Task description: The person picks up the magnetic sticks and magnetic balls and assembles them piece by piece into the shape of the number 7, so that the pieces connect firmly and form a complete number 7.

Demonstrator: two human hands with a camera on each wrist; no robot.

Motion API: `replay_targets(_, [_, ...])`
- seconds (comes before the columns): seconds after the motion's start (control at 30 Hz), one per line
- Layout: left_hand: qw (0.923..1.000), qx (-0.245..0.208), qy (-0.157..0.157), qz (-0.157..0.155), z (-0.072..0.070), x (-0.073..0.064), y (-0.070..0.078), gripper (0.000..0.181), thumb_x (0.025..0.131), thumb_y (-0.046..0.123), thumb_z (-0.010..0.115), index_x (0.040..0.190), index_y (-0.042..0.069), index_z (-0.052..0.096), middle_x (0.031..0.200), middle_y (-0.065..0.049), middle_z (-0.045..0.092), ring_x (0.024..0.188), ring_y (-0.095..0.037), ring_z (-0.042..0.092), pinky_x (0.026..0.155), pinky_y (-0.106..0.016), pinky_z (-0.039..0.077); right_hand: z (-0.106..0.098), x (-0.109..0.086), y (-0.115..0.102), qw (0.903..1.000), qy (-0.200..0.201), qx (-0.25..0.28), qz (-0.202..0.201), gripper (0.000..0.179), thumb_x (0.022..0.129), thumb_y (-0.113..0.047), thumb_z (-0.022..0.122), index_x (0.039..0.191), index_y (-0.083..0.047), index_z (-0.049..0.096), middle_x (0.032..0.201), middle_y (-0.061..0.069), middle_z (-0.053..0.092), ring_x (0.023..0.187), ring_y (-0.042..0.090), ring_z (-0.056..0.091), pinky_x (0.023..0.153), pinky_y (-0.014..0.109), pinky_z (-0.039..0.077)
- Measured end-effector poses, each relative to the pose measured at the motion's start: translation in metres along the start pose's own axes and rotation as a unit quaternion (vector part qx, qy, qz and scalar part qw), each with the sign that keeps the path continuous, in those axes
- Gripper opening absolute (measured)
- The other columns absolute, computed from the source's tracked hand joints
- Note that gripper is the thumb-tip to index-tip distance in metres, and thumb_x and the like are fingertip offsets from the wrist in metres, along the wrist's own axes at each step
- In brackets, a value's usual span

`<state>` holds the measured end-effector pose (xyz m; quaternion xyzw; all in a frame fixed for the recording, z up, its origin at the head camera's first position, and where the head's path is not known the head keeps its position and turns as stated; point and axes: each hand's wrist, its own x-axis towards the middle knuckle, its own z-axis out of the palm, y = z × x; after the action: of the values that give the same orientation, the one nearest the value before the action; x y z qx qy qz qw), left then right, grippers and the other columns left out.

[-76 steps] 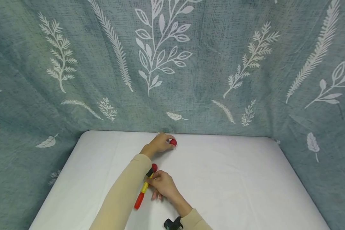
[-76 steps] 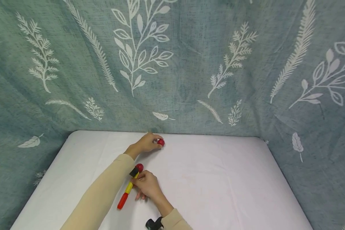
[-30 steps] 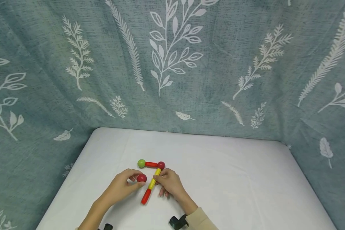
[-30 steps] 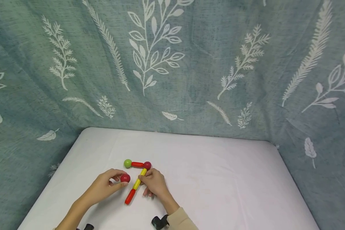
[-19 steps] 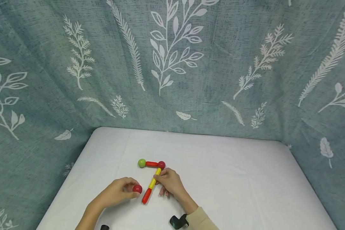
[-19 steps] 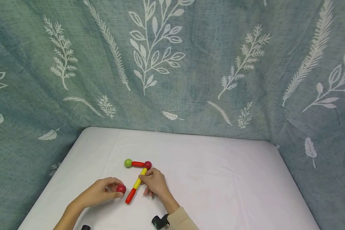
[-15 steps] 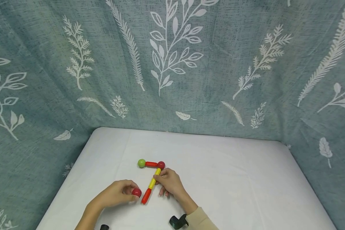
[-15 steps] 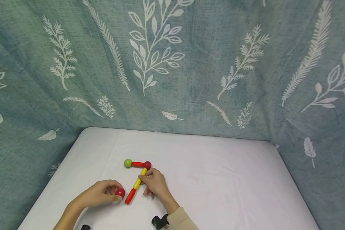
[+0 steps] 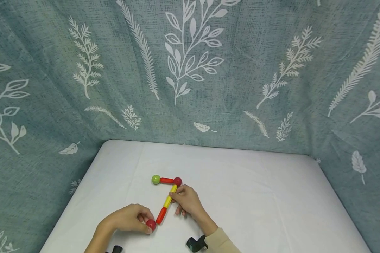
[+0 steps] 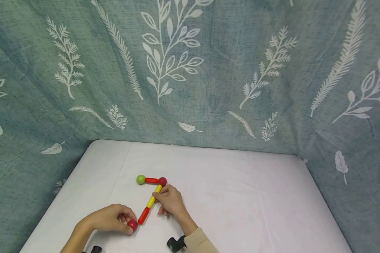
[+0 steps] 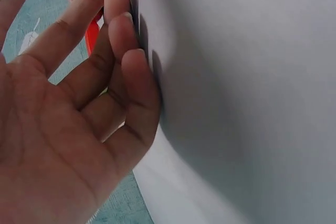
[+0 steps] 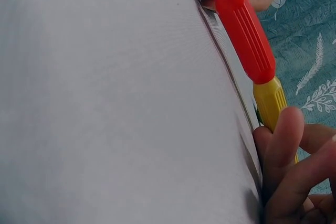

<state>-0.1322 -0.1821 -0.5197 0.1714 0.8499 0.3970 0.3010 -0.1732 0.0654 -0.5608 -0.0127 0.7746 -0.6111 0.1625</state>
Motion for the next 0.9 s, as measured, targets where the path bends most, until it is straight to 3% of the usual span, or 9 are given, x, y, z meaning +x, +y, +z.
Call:
replay_targets(0.33, [0.9997, 0.01, -0.001, -0.023, 0.004, 0.0, 0.007, 0.028, 0.073, 0.025, 0.09, 0.093, 0.022, 0.072, 0.082, 0.002, 0.06, 0.079, -0.019, 0.052, 0.068, -0.035, 0.04, 0.001, -0.002, -0.001, 1.0, 0.004, 0.0, 0.004, 0.032, 0.094, -0.029, 0.072, 0.103, -0.003, 0.055, 0.076, 0.005, 0.072, 0.036, 0.012, 0.053, 0.035, 0.019, 0.038])
replay_targets(0.9, [0.9987, 0.05, -0.012, -0.005, 0.008, 0.005, 0.014, 0.031, 0.072, 0.03, 0.09, 0.088, 0.02, 0.065, 0.076, 0.005, 0.06, 0.069, -0.013, 0.05, 0.06, -0.029, 0.038, 0.001, -0.003, -0.005, 1.0, 0.006, 0.002, 0.006, 0.032, 0.095, -0.029, 0.071, 0.104, -0.003, 0.055, 0.077, 0.005, 0.072, 0.037, 0.011, 0.053, 0.035, 0.02, 0.038])
